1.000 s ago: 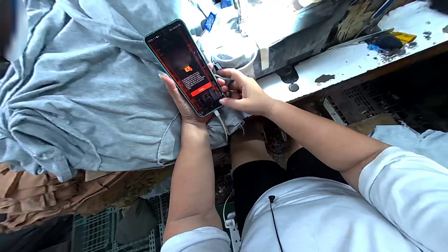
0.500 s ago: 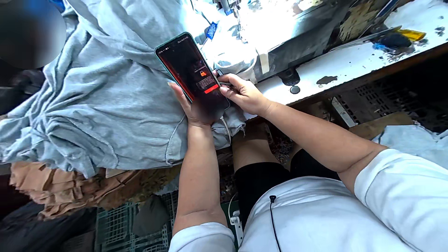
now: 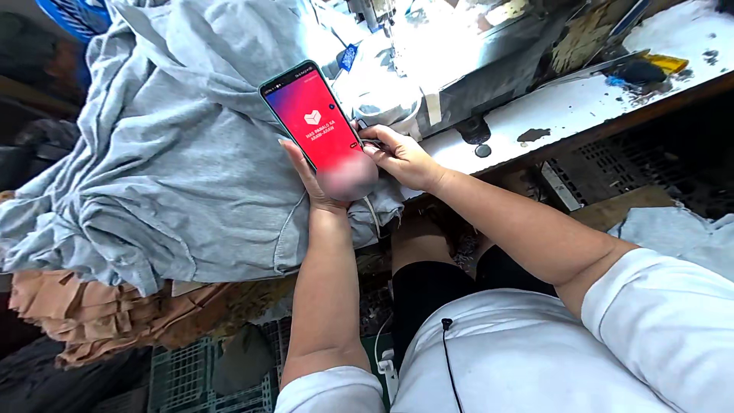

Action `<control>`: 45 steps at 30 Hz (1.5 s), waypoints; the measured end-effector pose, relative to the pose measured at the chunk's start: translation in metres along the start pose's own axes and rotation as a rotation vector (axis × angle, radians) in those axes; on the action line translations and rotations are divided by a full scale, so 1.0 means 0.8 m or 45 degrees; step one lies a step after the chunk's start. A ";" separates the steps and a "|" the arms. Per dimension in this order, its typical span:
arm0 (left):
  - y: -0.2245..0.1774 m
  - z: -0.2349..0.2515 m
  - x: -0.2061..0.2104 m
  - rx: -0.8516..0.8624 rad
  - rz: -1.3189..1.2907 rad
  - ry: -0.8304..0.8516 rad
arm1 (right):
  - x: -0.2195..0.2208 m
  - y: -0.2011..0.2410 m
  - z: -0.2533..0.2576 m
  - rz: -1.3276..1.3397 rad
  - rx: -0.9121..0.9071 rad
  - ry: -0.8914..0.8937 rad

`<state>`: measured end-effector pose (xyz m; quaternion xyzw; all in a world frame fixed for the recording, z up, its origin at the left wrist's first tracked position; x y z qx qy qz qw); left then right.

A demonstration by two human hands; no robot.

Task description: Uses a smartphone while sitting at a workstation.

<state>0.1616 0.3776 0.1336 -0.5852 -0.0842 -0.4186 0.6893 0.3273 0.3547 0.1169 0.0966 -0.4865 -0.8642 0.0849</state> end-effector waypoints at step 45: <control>0.002 -0.002 0.000 -0.091 -0.035 0.097 | -0.002 -0.003 -0.008 -0.101 -0.007 0.031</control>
Point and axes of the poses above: each hand's wrist, its own z-axis towards the middle knuckle, its own x-axis out of the palm, y = z × x, the point moved 2 cm from there along z, towards the middle knuckle, and after that the axes turned 1 degree about -x, right-handed, at the moved point
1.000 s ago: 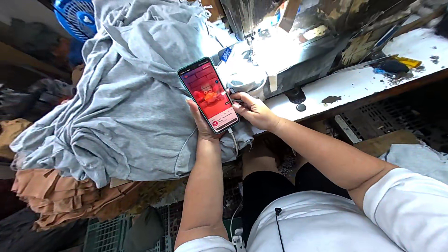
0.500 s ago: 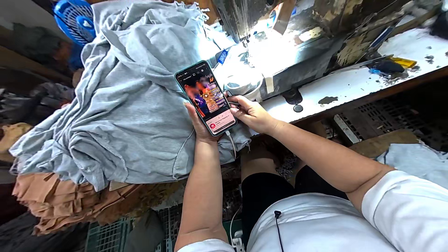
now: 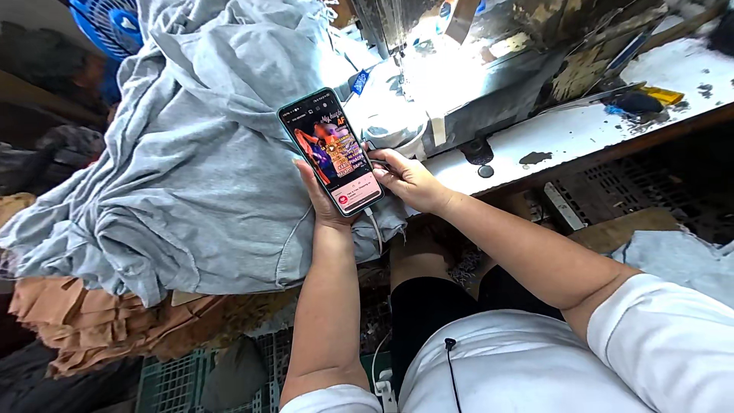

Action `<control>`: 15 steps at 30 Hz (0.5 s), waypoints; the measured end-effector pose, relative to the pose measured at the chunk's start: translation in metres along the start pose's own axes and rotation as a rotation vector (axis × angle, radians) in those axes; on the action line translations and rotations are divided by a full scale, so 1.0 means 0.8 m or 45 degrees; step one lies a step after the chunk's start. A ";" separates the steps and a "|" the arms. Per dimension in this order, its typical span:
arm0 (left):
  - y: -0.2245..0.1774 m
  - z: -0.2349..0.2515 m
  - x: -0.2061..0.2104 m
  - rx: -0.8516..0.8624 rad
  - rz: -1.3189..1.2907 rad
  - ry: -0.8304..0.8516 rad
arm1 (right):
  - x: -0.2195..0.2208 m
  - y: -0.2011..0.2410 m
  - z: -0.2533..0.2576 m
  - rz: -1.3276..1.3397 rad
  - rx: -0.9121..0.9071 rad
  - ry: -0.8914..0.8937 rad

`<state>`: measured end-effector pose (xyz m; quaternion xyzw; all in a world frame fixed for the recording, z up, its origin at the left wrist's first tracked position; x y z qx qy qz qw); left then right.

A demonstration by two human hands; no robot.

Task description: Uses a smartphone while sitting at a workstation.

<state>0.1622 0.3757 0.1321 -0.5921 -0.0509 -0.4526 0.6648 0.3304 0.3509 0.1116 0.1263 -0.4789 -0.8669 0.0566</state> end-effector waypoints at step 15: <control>0.000 0.000 -0.003 0.067 0.086 -0.047 | 0.001 0.001 0.002 -0.025 0.012 -0.149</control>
Point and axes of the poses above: each hand's wrist, its own z-axis towards the middle knuckle, its own x-axis out of the palm, y = z × x, the point moved 2 cm from there along z, towards the middle knuckle, and after that the axes turned 1 degree about -x, right-handed, at the moved point
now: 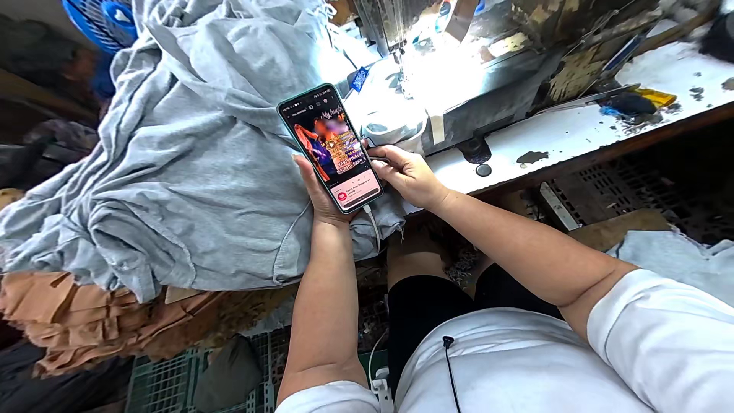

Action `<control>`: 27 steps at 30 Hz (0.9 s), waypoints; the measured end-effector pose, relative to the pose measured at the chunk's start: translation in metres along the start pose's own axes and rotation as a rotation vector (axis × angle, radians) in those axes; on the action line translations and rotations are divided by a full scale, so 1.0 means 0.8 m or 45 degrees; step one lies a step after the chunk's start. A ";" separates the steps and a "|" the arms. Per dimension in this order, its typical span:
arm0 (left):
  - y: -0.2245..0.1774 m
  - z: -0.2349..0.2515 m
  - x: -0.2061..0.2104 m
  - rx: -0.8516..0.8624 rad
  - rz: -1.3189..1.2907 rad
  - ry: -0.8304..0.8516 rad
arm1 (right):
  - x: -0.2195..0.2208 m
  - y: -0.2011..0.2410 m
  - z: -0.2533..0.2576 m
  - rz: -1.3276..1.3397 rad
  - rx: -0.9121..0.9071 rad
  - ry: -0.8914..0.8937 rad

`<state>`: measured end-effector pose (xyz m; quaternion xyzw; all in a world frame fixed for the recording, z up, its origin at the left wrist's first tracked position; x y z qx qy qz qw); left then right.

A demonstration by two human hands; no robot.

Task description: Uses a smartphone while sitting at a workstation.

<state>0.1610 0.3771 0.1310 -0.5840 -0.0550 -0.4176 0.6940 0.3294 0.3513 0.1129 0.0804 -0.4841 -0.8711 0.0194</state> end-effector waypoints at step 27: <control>-0.001 -0.001 0.003 -0.001 0.057 -0.008 | 0.003 0.001 0.004 0.047 0.006 -0.099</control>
Point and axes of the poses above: each hand's wrist, its own z-axis towards the middle knuckle, its own x-axis out of the palm, y = z × x, the point moved 2 cm from there along z, towards the middle knuckle, and after that the axes turned 1 degree about -x, right-handed, at the moved point
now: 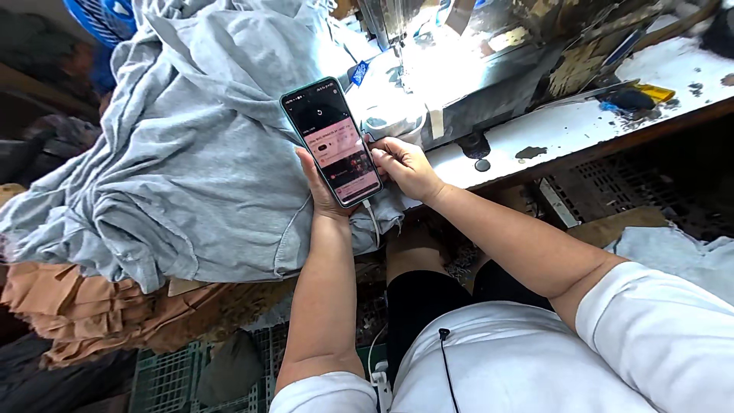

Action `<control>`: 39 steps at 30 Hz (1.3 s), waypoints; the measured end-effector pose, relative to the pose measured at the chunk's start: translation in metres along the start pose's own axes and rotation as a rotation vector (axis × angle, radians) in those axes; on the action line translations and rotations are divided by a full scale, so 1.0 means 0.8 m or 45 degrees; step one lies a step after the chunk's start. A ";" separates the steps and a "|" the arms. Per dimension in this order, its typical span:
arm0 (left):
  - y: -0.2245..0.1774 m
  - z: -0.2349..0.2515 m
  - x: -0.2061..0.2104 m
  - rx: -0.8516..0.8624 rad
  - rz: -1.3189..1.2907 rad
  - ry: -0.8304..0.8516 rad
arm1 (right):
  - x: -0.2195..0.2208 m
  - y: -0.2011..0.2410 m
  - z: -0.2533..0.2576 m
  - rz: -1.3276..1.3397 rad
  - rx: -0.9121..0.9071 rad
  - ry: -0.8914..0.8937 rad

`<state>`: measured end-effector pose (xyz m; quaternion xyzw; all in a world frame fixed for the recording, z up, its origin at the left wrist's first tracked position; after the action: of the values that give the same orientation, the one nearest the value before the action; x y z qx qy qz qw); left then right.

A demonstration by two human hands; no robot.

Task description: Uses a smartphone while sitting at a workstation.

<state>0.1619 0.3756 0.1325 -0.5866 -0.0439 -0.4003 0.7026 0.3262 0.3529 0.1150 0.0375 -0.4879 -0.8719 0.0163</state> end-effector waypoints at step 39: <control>0.001 0.000 -0.004 -0.005 -0.024 0.015 | 0.008 -0.005 -0.003 -0.254 0.006 0.033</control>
<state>0.1601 0.3769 0.1300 -0.5852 -0.0445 -0.4102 0.6980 0.3201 0.3524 0.1097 0.0974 -0.4835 -0.8675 -0.0645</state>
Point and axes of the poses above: each hand's wrist, its own z-axis towards the middle knuckle, its own x-axis out of the palm, y = z × x, the point moved 2 cm from there along z, towards the middle knuckle, and after that the axes turned 1 degree about -x, right-handed, at the moved point
